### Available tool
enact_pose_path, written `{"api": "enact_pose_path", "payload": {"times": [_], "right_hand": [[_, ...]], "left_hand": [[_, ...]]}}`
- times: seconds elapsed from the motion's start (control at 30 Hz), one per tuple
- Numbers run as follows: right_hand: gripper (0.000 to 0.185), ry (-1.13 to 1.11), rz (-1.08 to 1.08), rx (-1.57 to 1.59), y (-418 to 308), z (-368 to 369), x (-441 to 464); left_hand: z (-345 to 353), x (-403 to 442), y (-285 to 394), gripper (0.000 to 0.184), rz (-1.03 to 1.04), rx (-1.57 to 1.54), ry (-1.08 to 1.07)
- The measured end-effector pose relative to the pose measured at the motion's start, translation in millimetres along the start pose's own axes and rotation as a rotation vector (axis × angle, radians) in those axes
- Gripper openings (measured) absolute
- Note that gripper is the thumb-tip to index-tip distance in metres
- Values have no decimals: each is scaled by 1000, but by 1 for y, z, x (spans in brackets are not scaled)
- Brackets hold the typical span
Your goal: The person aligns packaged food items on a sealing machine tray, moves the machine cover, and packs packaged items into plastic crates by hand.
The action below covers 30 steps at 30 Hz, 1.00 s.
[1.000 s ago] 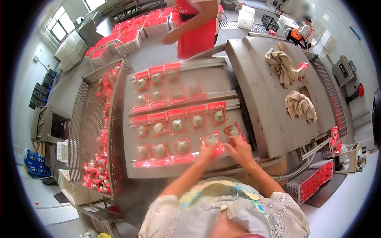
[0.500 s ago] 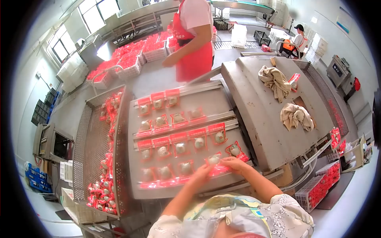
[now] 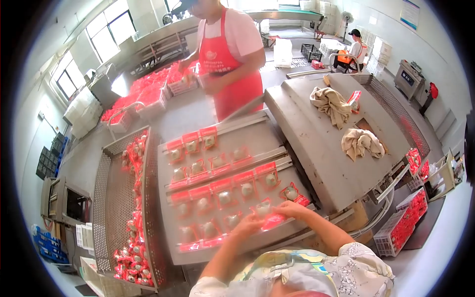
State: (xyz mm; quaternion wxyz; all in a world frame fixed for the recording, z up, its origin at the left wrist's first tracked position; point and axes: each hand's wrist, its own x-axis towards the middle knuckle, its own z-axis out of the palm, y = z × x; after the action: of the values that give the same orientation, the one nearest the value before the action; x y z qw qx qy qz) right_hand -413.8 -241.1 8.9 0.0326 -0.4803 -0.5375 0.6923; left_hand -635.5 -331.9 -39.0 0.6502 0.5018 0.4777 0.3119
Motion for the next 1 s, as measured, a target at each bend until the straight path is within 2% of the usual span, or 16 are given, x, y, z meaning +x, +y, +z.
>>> {"api": "enact_pose_path", "payload": {"times": [0.07,0.17,0.27,0.4,0.5,0.57,0.6,0.67,0.7,0.8,0.87,0.9,0.93,1.0], "right_hand": [[44,70,-30,-107,-12,5,-12],[42,62,-46,-109,3,2,1],[38,-20,9,70,18,-3,11],[36,-62,74,267,2,-2,-5],[31,-105,66,437,33,-1,22],[26,-133,31,530,50,1,38],[27,-148,49,566,50,1,38],[28,-181,85,636,48,3,40],[29,-184,46,692,44,4,40],[30,-145,-25,785,47,4,47],[30,-65,17,757,83,-1,83],[26,41,-153,461,91,1,85],[24,46,-177,377,82,-3,74],[20,-131,-81,440,37,-7,38]], "left_hand": [[4,-2,3,39,46,13,63],[5,-4,6,41,31,68,103],[3,-7,18,41,-6,213,80],[2,-15,49,37,52,480,61],[3,-14,47,34,131,411,49],[7,-13,58,33,42,419,41],[12,-16,84,33,-75,480,44],[16,-18,95,34,-174,473,53],[16,-17,91,35,-150,404,61],[20,-19,91,41,-4,569,188],[11,-7,88,44,110,525,214],[6,-5,85,46,129,470,207],[0,-1,84,47,120,377,186],[-8,-2,76,50,40,118,116]]}}
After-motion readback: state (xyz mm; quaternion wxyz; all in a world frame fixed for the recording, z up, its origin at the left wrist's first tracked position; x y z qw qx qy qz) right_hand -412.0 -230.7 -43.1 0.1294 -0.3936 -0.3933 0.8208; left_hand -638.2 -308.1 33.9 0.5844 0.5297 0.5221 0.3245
